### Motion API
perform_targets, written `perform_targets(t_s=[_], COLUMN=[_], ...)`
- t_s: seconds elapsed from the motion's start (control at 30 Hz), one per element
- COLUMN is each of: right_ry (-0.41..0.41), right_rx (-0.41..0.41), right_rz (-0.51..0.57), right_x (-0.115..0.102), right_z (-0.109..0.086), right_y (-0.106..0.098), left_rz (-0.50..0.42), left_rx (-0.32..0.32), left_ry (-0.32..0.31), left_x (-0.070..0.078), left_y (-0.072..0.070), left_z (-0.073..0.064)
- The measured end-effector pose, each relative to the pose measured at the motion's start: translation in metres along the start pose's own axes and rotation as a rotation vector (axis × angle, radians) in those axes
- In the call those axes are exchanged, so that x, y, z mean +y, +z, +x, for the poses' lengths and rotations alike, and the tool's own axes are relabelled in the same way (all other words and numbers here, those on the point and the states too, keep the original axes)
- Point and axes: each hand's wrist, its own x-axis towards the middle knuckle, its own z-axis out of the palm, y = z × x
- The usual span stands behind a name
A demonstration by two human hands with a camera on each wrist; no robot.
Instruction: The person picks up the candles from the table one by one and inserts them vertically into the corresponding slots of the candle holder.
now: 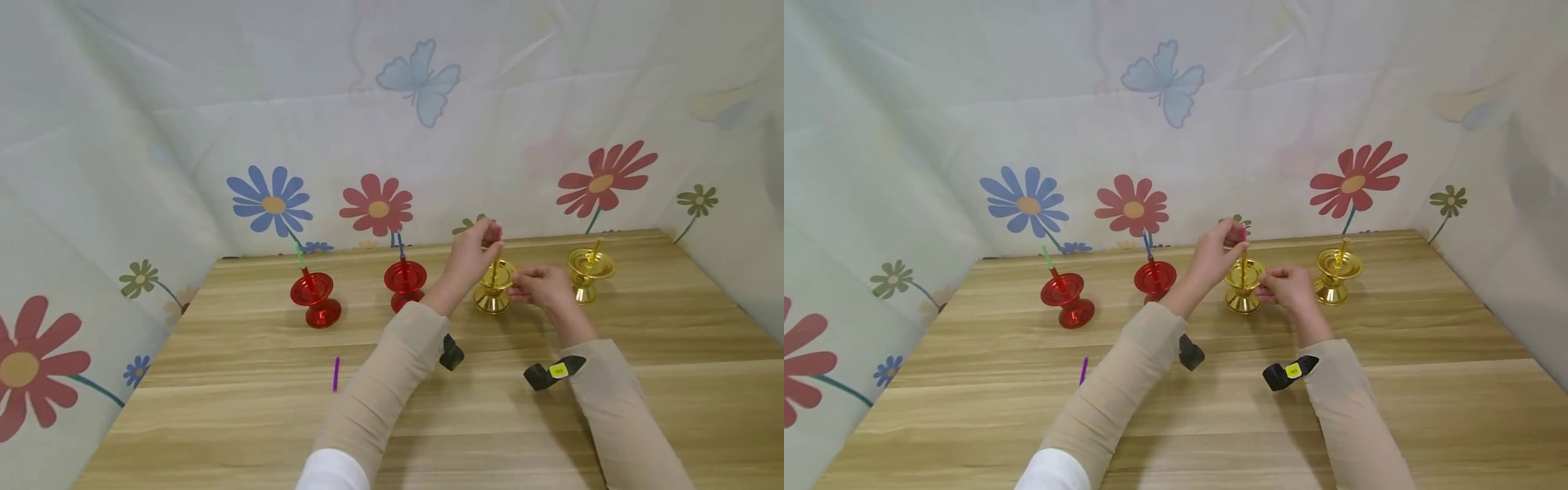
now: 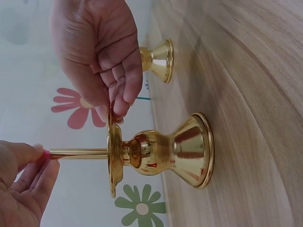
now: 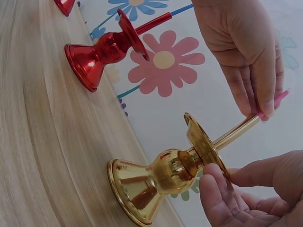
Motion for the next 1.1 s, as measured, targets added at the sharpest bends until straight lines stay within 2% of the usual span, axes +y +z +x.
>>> perform_targets(t_s=[0.27,0.63,0.8,0.93,1.1], right_ry=[0.009,-0.038,-0.051,-0.056,-0.062], right_rx=[-0.006,-0.066,-0.008,0.03,0.056], right_rz=[0.003,-0.059,-0.109,-0.142,-0.162], right_x=[-0.002,0.003,0.003,0.001,-0.005], right_z=[0.0,0.001,0.001,-0.002,-0.005], right_y=[0.004,-0.002,-0.009,-0.007,-0.003], left_rz=[-0.017,-0.066,-0.045,-0.002,0.035], left_rx=[0.004,-0.017,-0.019,-0.033,-0.053], left_ry=[-0.02,-0.057,-0.074,-0.098,-0.067], left_x=[-0.001,-0.004,-0.006,-0.006,-0.006], left_y=[-0.002,-0.006,-0.007,-0.016,-0.028], left_z=[-0.002,-0.006,-0.007,-0.011,-0.018])
